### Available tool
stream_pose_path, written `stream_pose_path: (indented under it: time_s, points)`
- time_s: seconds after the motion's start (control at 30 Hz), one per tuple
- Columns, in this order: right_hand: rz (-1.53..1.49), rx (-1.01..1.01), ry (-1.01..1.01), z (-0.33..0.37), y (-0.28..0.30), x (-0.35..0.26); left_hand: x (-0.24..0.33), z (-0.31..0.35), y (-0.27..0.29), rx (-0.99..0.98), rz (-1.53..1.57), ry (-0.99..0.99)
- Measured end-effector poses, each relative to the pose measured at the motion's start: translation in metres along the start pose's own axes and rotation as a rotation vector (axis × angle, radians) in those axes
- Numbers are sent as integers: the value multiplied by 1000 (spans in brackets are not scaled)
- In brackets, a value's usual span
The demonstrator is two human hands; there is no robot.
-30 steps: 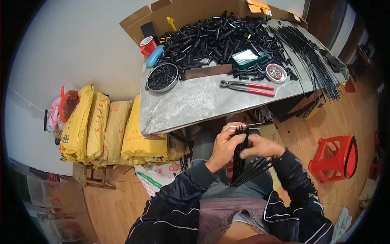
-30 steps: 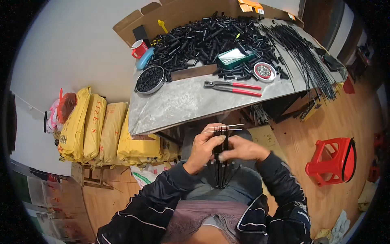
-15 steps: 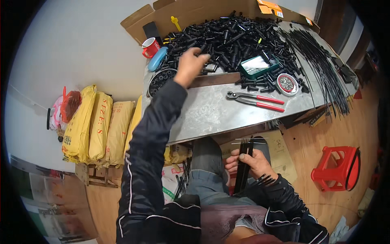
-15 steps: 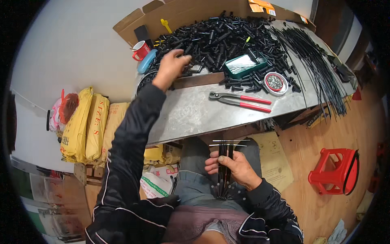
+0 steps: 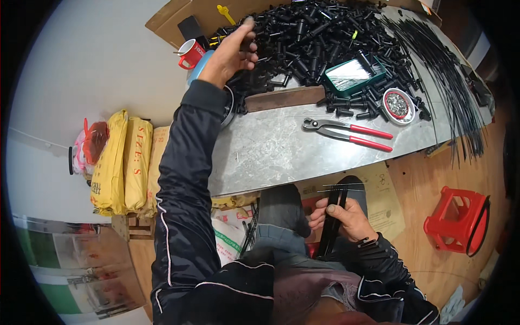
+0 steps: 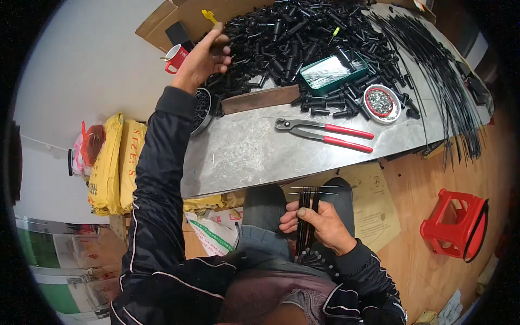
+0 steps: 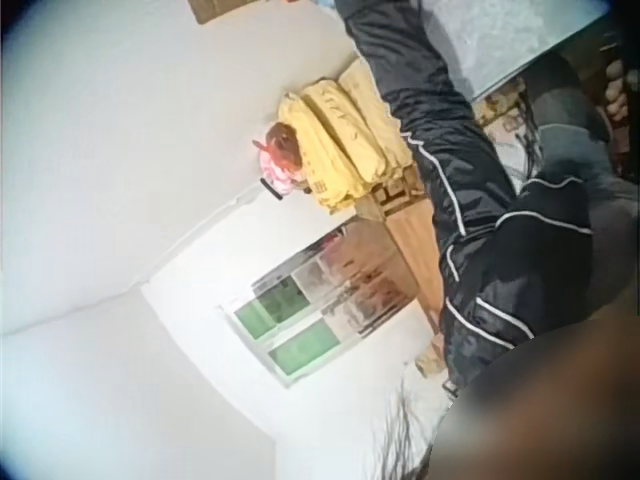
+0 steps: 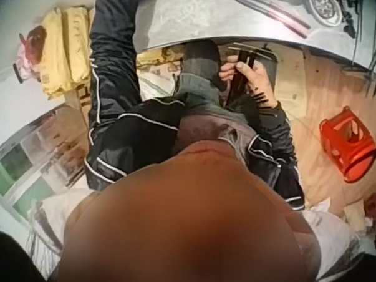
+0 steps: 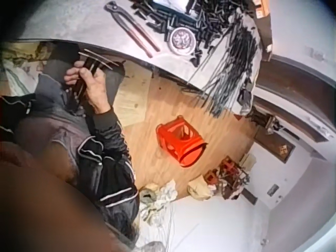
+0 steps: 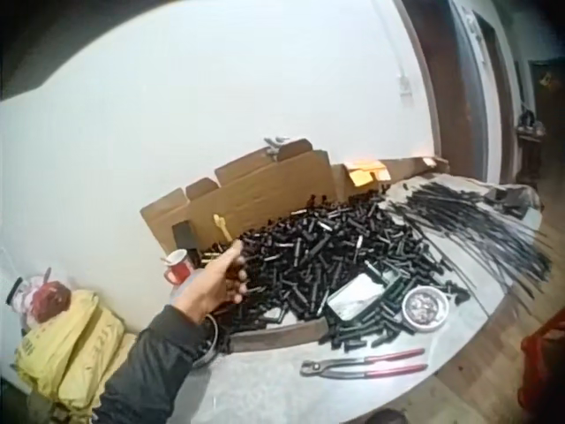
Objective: Bundling, aligning, and trimming groups of black wires at a factory workbench.
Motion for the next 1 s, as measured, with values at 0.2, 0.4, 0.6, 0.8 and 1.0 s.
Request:
stream_pose_path:
  time_s: [0.2, 0.4, 0.6, 0.8, 1.0]
  points:
    - [-19, 16, 7, 3, -2, 3, -8, 38, -35, -72, -464, -357]
    - [-2, -12, 38, 8, -4, 1, -25, 32, -78, 128, -1087, -483]
    - [-3, 0, 22, 12, -7, 4, 2, 48, -69, 152, -1047, -566]
    - [-26, 1, 65, 14, -11, 9, -6, 151, -74, -308, -484, -317]
    - [9, 40, 160, 22, -19, 13, -78, 280, -84, -491, 152, 256]
Point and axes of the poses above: each hand's wrist, its own z-axis away from the middle knuckle, its own y-axis out of the back of the hand, x = y × z, the point moved 8 cm from there along -z, towards the middle knuckle, and after that the axes turned 8 degrees about x, right-handed, at the moved point
